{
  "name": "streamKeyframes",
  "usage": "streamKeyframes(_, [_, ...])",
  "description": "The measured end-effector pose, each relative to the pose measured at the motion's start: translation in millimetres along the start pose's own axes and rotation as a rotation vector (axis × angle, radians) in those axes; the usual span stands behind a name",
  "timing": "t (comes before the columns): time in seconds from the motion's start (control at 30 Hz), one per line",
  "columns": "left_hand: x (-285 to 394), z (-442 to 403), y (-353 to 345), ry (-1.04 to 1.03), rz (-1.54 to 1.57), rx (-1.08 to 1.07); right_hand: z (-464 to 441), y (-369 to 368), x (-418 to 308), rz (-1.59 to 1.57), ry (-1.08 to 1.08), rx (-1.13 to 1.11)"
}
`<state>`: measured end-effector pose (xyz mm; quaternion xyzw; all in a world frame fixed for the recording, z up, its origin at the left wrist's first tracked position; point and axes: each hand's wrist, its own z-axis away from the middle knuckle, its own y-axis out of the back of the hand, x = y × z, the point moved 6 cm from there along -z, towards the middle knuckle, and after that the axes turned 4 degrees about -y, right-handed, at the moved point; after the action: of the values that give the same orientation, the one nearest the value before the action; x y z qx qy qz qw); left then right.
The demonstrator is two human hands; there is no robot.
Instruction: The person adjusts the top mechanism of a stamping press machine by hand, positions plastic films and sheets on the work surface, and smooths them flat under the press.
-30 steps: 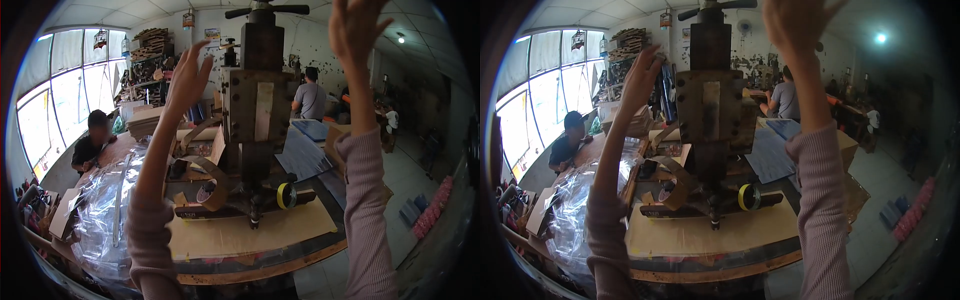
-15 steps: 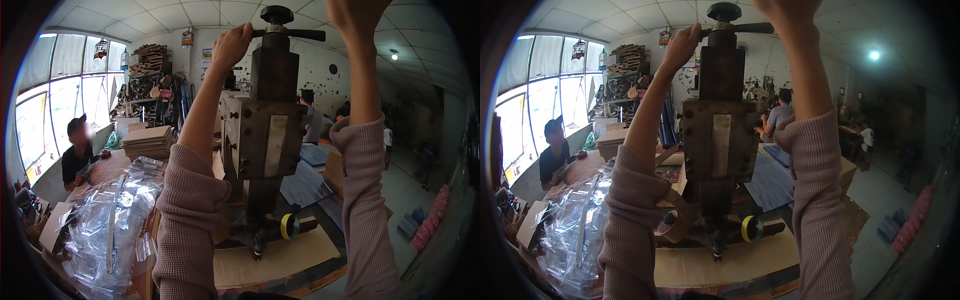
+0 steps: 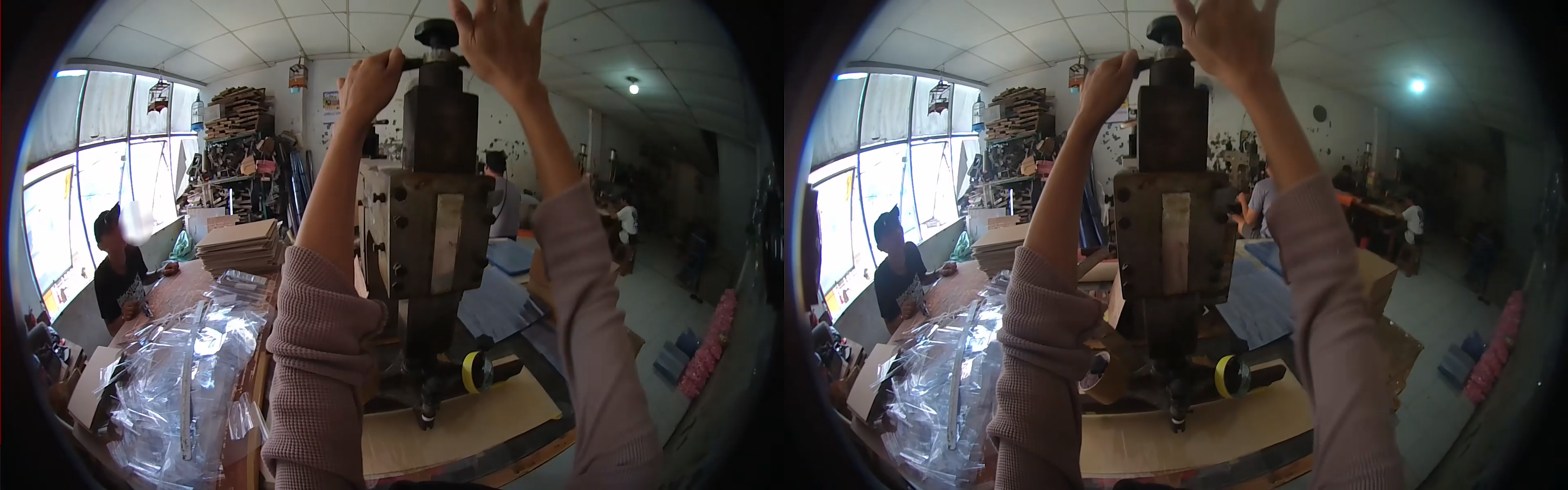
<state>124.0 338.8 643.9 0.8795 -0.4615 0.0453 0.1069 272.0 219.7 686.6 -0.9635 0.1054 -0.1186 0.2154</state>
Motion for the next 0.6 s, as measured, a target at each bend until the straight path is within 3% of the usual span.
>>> streamKeyframes(0.07, [1, 7, -2, 0.022, 0.002, 0.007, -2, -8, -3, -0.086, -0.030, -0.145])
streamKeyframes(0.17, [4, -1, 3, 0.041, 0.027, 0.012, -10, 16, -7, 0.026, 0.055, 0.017])
streamKeyframes(0.27, [4, 3, 3, 0.054, 0.021, 0.015, -41, 109, -25, -0.103, 0.075, 0.246])
streamKeyframes(0.3, [3, 3, 1, 0.036, -0.003, 0.054, -40, 133, -34, -0.032, 0.134, 0.572])
streamKeyframes(0.4, [13, 5, 10, -0.118, -0.125, 0.189, 8, -31, 15, -0.255, 0.056, -0.134])
streamKeyframes(0.47, [47, 6, 48, -0.361, -0.297, 0.307, 41, -75, 26, 0.270, -0.034, -0.492])
streamKeyframes(0.5, [54, 6, 52, -0.479, -0.332, 0.351, 49, -88, 36, -0.345, -0.224, -0.114])
streamKeyframes(0.6, [46, 2, 49, -0.341, -0.360, 0.260, 49, -78, 32, -0.580, -0.310, -0.234])
